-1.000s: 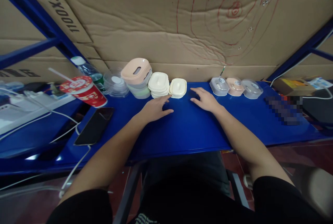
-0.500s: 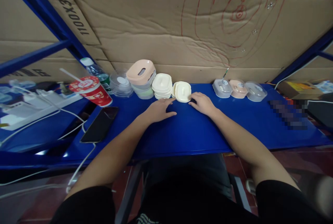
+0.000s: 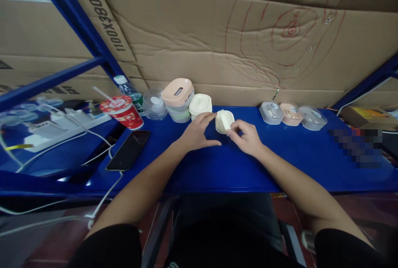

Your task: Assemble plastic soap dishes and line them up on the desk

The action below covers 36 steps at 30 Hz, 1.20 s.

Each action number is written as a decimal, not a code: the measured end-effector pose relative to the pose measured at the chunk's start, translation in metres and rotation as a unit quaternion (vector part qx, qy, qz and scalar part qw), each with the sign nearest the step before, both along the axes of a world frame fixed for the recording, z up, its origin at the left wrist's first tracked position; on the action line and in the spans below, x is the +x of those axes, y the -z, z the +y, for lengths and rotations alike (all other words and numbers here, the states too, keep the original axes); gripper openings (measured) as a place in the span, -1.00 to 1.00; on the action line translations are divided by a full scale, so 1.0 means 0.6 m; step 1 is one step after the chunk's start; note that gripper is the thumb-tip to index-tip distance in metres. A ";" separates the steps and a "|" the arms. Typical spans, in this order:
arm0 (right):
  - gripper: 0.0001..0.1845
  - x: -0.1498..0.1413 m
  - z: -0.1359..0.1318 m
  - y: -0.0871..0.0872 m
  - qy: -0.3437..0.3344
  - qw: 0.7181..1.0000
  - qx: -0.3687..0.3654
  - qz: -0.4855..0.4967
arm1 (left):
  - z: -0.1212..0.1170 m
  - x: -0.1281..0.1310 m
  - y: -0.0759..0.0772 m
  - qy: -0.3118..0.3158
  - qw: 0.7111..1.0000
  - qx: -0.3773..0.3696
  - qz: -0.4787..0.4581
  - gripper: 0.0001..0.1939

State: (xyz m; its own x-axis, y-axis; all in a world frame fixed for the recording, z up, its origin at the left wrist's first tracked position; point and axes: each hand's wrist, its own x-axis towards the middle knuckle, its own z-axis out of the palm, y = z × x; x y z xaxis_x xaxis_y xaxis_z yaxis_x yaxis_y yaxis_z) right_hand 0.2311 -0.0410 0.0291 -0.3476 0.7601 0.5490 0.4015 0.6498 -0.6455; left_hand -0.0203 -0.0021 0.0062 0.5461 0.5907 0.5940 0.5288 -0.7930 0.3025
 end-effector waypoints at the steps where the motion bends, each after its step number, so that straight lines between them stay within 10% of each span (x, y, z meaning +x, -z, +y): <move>1: -0.66 -0.003 -0.004 -0.002 -0.021 0.996 -0.049 0.069 | 0.000 0.001 0.000 0.001 1.000 0.020 -0.008 0.19; 6: -0.46 0.005 0.019 0.006 -0.148 0.917 -0.285 0.237 | -0.001 -0.006 -0.005 -0.001 1.000 0.030 -0.003 0.13; 10: -0.49 0.033 0.049 0.015 -0.206 0.900 -0.379 0.058 | -0.013 -0.022 -0.024 0.023 0.994 -0.060 0.093 0.07; 17: -0.52 0.044 0.053 0.015 -0.107 0.919 -0.154 -0.346 | -0.012 -0.034 -0.031 0.022 0.966 -0.173 0.192 0.22; 21: -0.24 0.039 0.056 0.024 0.000 0.901 -0.110 -0.420 | 0.003 -0.043 -0.011 0.002 0.960 -0.183 0.209 0.21; 29: -0.26 0.055 0.062 0.043 -0.020 0.916 -0.077 -0.393 | 0.000 -0.030 -0.010 -0.004 0.985 -0.130 0.115 -0.18; 33: -0.30 0.054 0.061 0.038 -0.017 0.913 -0.083 -0.399 | 0.013 -0.059 -0.035 -0.141 0.989 -0.013 -0.047 -0.52; 36: -0.34 0.050 0.057 0.031 -0.019 0.909 -0.103 -0.402 | 0.031 -0.099 -0.047 -0.302 0.937 0.094 -0.146 -0.53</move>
